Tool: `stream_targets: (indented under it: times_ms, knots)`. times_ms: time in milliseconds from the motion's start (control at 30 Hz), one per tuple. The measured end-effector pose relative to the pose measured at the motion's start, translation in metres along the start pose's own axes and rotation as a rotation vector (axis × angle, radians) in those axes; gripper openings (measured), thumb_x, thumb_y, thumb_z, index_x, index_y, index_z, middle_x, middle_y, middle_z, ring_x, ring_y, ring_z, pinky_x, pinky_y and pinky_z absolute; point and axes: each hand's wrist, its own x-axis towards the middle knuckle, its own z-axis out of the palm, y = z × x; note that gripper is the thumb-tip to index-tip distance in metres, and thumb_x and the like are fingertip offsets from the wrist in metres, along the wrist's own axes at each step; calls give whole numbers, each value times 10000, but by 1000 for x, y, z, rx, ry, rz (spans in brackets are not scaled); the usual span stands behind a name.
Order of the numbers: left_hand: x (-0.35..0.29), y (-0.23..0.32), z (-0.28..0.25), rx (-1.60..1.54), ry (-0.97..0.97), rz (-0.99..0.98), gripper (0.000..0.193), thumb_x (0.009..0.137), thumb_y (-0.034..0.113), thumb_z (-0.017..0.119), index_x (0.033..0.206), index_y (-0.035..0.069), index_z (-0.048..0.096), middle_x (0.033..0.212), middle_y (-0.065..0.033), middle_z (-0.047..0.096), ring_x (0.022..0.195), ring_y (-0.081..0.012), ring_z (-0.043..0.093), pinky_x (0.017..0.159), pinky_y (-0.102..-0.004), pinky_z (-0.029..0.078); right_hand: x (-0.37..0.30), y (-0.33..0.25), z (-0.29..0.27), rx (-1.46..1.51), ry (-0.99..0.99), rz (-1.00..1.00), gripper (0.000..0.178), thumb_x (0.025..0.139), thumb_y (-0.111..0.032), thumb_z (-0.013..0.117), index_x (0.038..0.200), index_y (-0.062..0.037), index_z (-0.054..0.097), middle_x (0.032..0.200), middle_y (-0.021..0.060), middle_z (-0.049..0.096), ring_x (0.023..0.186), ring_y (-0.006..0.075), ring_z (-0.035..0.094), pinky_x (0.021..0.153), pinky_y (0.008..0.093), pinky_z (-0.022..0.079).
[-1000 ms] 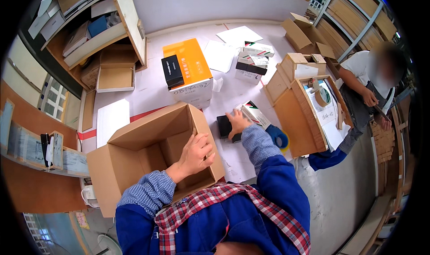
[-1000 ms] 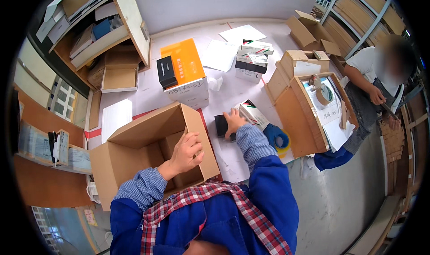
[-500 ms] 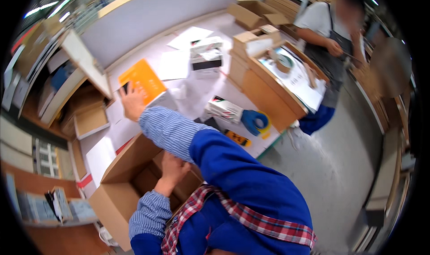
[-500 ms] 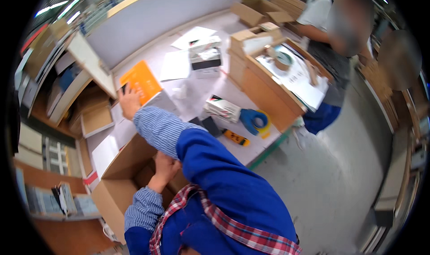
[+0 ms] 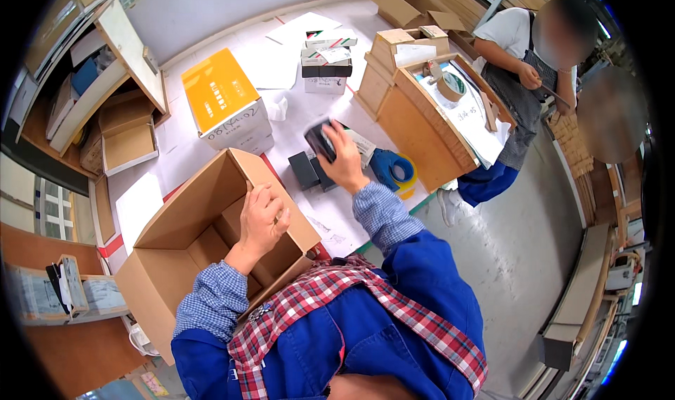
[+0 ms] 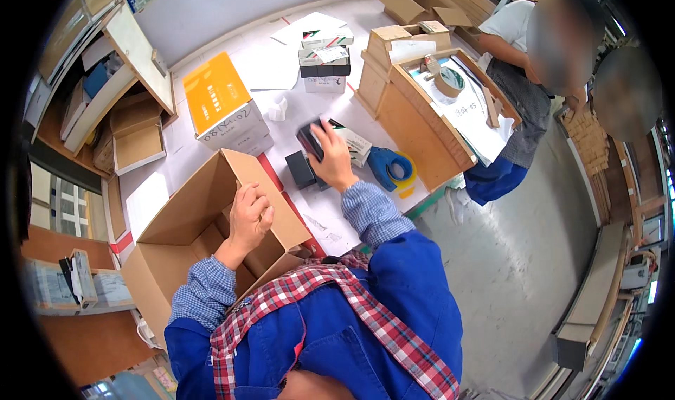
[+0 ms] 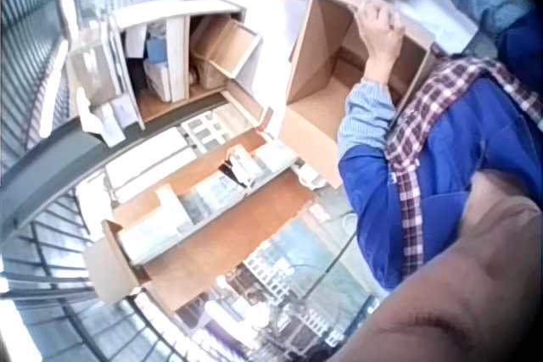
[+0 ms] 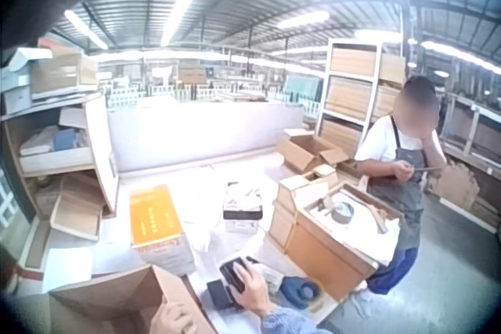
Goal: The person places items from a table into a large cardboard box, organizing them into layers and rows, then handles smaller boxes to continue packing.
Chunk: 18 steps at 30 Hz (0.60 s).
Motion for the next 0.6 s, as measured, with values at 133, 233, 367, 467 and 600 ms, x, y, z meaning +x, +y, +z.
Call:
stream_targets:
  times_ms: [133,233,367,467,600]
  knots:
    - [8,3,0,-22,2,-4,236,784,268,585,728,39,589,855,-106,543,1035,-322,516,861,-455,419,-63,36,32,-297,-349,180,670,655,-182,733,1276,-156,483,1407,198,342,1224,380,397,951,531,342]
    - [6,1,-1,-12,-10,19,209,799,244,561,724,49,570,870,-95,553,1059,-330,521,894,-449,436,-32,8,44,-413,-267,158,701,663,-291,749,1273,-87,470,1402,250,313,1279,448,292,927,628,289]
    - [5,0,-1,-38,-11,-3,226,803,257,564,707,53,566,857,-92,549,1064,-326,521,912,-452,427,74,-44,70,164,-45,160,701,731,-393,710,1277,-38,452,1376,239,359,1251,403,372,999,533,305]
    - [7,3,-4,-46,-31,5,235,805,263,568,702,52,563,858,-88,550,1070,-326,518,911,-453,421,141,-29,109,523,-168,606,839,744,-523,672,1354,-25,382,1372,251,374,1279,379,358,1002,518,320]
    - [5,2,-10,-40,-7,5,193,803,222,599,720,49,576,886,-85,569,1028,-307,540,873,-413,440,176,-35,114,785,-675,970,964,728,-620,620,1416,-25,303,1366,270,384,1327,404,276,997,611,266]
